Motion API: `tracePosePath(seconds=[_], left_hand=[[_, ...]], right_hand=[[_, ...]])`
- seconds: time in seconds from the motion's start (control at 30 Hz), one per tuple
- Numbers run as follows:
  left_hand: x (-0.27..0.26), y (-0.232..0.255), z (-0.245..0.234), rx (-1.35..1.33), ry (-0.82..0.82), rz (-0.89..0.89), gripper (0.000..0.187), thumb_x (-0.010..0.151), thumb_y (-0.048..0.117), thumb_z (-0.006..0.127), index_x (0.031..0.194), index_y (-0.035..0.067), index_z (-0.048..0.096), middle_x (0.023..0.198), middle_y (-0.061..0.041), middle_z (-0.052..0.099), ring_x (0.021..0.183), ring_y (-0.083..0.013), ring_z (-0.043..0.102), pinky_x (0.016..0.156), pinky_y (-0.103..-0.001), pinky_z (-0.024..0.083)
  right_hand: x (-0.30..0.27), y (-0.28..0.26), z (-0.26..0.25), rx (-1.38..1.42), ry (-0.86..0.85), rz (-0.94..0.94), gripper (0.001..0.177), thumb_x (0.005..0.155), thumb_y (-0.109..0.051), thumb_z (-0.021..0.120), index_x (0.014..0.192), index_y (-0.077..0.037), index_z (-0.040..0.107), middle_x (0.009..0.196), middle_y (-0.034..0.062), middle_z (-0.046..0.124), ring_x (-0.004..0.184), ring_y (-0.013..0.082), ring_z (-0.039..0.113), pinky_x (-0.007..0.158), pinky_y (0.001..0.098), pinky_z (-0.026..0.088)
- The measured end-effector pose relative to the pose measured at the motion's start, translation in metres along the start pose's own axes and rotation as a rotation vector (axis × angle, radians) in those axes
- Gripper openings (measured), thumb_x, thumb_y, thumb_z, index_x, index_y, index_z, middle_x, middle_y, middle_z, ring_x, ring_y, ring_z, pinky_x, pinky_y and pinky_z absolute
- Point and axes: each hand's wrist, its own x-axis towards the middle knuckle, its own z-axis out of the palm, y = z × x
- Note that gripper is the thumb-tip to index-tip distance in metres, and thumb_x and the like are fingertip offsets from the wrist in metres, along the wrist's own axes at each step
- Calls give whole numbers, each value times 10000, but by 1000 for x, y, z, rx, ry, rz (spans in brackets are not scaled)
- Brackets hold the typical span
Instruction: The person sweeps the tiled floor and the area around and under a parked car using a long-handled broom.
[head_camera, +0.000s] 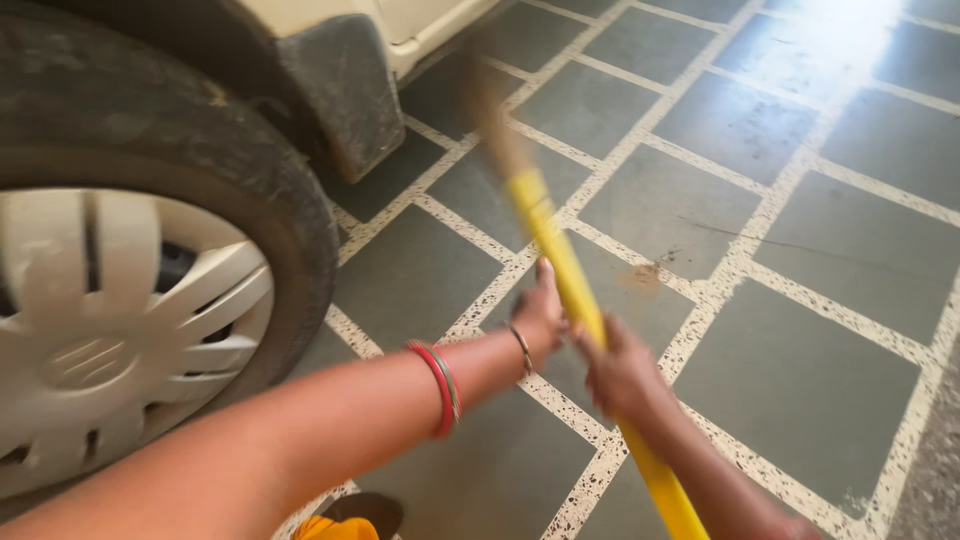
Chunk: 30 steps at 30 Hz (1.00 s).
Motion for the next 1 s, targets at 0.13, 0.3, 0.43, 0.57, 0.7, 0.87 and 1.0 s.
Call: tracePosePath(seconds=[0.13,0.3,0.43,0.57,0.7,0.87,1.0], left_hand=[[-38,-81,17,-56,143,-284,625,975,680,463,1121,84,580,864,-102,655,719,-250,649,580,-371,532],[-43,-141,19,296,-370,-459,651,1024,636,332,1242,98,627,1031,-122,716,790,-233,700,619,-353,543],[-14,-142,55,546,-554,-472,554,1039,548,389,1286,101,602,1116,-118,724,842,-214,718,652,-342,568],[6,-130,88,504,-609,-438,548,1061,524,380,1342,82,541,1202,-125,706,927,-217,710,732,-350,564],[9,-106,83,442,-648,-413,597,1078,513,363,1388,32,532,1219,-125,704,961,-221,719,781,-346,592],[5,-71,61,378,-627,-455,601,1080,501,311,1488,74,425,1236,-134,695,1015,-254,710,844,-372,576],[-4,-68,61,313,-644,-465,568,1090,446,312,1537,101,378,1244,-147,701,1036,-249,720,877,-363,593]], right_hand=[[-19,81,9,-415,-88,-241,705,923,-592,602,1434,-128,456,852,191,728,810,345,719,718,473,570],[-15,229,9,-441,-22,19,663,890,-621,589,1389,-187,542,947,197,770,974,357,746,867,461,583],[21,361,5,-456,331,82,793,732,-650,724,1388,-221,605,1003,134,803,977,263,801,907,388,627],[29,392,-27,-361,448,238,779,747,-644,713,1411,-245,634,1006,142,815,1004,246,807,978,385,630],[38,349,-95,-485,308,373,851,861,-721,509,1555,-231,462,1221,250,730,1249,351,672,1084,463,532],[39,238,-167,-492,261,547,711,1019,-583,432,1582,-149,441,1001,291,777,948,433,765,766,531,673],[27,207,-211,-776,280,393,585,1013,-585,492,1427,-177,563,921,146,726,755,245,776,670,388,696]])
